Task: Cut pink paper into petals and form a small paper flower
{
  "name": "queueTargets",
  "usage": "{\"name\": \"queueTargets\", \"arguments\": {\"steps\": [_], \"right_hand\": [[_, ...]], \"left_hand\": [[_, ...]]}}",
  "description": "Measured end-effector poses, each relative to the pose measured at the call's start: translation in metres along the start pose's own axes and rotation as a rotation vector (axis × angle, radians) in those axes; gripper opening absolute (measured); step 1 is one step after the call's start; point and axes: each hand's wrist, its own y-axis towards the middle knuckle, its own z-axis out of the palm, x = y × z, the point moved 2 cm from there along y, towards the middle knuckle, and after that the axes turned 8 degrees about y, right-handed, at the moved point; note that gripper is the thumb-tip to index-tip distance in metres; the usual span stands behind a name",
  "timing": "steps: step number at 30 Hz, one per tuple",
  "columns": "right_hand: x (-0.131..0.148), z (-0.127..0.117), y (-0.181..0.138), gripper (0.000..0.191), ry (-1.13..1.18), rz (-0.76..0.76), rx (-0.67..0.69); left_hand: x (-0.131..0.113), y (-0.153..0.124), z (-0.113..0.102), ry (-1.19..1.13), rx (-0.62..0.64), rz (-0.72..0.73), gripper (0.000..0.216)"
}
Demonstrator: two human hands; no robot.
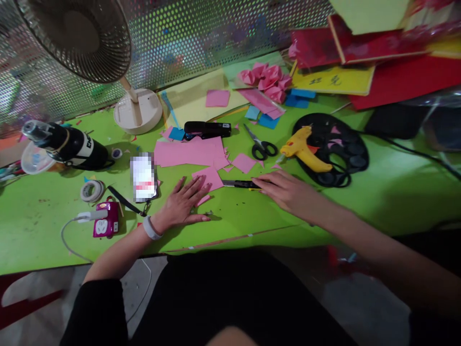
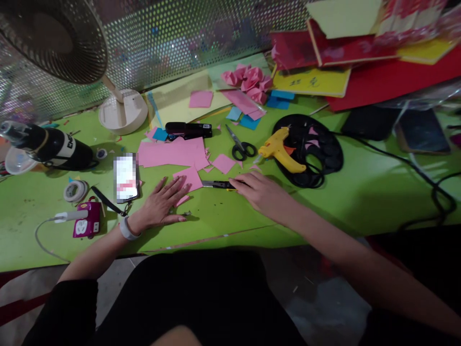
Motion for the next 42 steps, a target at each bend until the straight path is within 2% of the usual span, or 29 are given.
{"name": "queueTargets", "arguments": {"steps": [9,15,24,31,33,36,39,42], "right_hand": [[-0.006,0.010,0.018,0.043,0.035,-0.047,0.015],[-0.006,0.004,0.009,0.044,0.123,-0.024,0.037],[0.005,0.011,0.009,0.046,0.107,-0.023,0.038],[-0.007,0.009,0.006,0.045,0.057,-0.001,0.007],[-0.010,0.011,0.006,0.044,0.056,-0.014,0.000],[-0.012,0.013,0.005,0.046,0.098,0.009,-0.009],[-0.012,0.013,0.003,0.046,0.125,0.025,-0.003],[-0.009,0.012,0.006,0.044,0.129,0.021,-0.019]], "left_hand": [[0.004,0.002,0.001,-0.011,-0.005,0.012,0.095],[0.004,0.002,0.001,-0.020,0.002,0.002,0.093],[0.004,0.003,-0.001,-0.062,0.086,-0.028,0.092],[-0.003,0.015,0.002,-0.127,0.058,-0.071,0.095],[0.006,0.022,-0.002,-0.164,0.054,-0.084,0.083],[0.030,0.034,-0.010,-0.206,0.025,-0.143,0.046],[0.050,0.048,-0.012,-0.312,0.038,-0.100,0.039],[0.057,0.056,-0.011,-0.382,0.045,-0.075,0.035]]}}
